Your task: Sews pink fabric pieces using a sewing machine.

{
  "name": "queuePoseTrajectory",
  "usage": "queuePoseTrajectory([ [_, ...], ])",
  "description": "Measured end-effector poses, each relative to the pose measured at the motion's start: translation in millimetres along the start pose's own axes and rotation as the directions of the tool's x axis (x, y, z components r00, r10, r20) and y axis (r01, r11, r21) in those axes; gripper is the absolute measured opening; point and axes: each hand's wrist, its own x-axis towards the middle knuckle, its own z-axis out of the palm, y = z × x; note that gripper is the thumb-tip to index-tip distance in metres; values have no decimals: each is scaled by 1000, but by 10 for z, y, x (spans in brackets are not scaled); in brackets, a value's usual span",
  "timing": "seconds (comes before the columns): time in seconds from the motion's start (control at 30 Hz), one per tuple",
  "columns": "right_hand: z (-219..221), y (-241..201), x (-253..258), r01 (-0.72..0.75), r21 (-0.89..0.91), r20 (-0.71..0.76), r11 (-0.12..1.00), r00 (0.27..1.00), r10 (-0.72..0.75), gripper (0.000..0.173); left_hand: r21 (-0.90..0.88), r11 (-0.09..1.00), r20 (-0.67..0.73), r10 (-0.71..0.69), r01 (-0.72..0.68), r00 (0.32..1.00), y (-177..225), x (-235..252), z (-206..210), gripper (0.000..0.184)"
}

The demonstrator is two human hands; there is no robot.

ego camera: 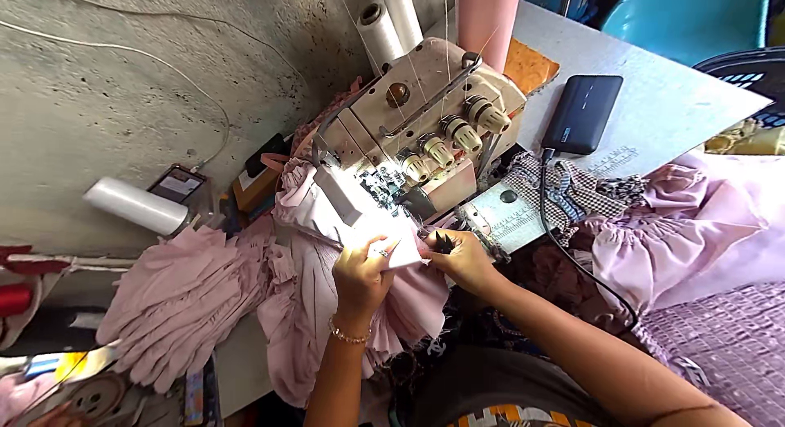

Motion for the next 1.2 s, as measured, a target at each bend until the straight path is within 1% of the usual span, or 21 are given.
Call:
queuePoseTrajectory([
  [0.07,-1,22,-30,34,-19,-24,999,999,-35,11,-3,1000,55,31,-30,998,75,-14,15,20],
  [0.2,-26,13,-80,65,-16,-11,998,998,-65,16,7,999,67,43,-44,997,74,-21,66,21],
  [0.3,-10,3,-55,65,-39,-24,997,998,-66,13,115,989,84,79,-89,993,122,47,43,20],
  [0.4,22,15,-37,69,-83,-43,994,996,-73,14,180,982,77,50,-63,996,175,56,60,18],
  [0.43,36,10,-46,64,-72,-47,995,997,-68,14,150,988,69,25,-35,997,156,44,67,18],
  [0.47,47,5,-52,61,-53,-47,997,997,-64,14,73,997,62,-5,1,998,87,31,80,19],
  [0.5,55,0,-59,53,-25,-37,998,998,-54,15,-49,997,58,-49,52,997,-39,15,105,20],
  [0.53,63,0,-71,35,3,-16,999,999,-35,16,-188,975,47,-114,121,992,-198,1,145,19],
  [0.57,74,4,-81,10,23,13,1000,1000,-10,16,-285,939,44,-188,192,981,-350,9,177,22],
  [0.63,94,10,-93,-48,51,55,998,997,45,11,-363,891,81,-262,273,962,-558,94,175,21],
  [0.7,82,5,-92,-100,65,66,993,993,95,8,-380,877,138,-259,293,956,-583,203,95,16],
  [0.77,55,-13,-76,-109,84,48,990,993,105,7,-287,921,116,-240,264,964,-481,270,12,18],
  [0.87,50,-23,-74,-75,82,15,994,997,74,8,-98,981,-60,-172,166,983,-257,238,3,24],
  [0.9,51,-19,-73,-66,70,12,995,998,65,8,-70,989,-102,-133,127,986,-203,217,10,26],
  [0.93,48,-7,-73,-46,57,12,997,999,46,9,-61,994,-115,-93,87,989,-149,192,9,28],
  [1.0,23,37,-83,23,34,21,999,999,-24,11,-45,999,-84,2,-6,996,-21,121,-6,26],
  [1.07,-15,45,-121,35,23,28,999,999,-36,10,0,994,-3,106,-106,994,95,19,-14,21],
  [1.13,-59,9,-168,-33,34,39,999,999,32,6,32,987,39,154,-155,987,122,-99,15,18],
  [1.17,-83,-13,-188,-71,52,50,996,996,69,3,26,987,43,158,-159,986,106,-150,29,17],
  [1.2,-102,-26,-203,-99,71,60,992,994,95,3,13,987,40,160,-161,986,85,-190,36,16],
])
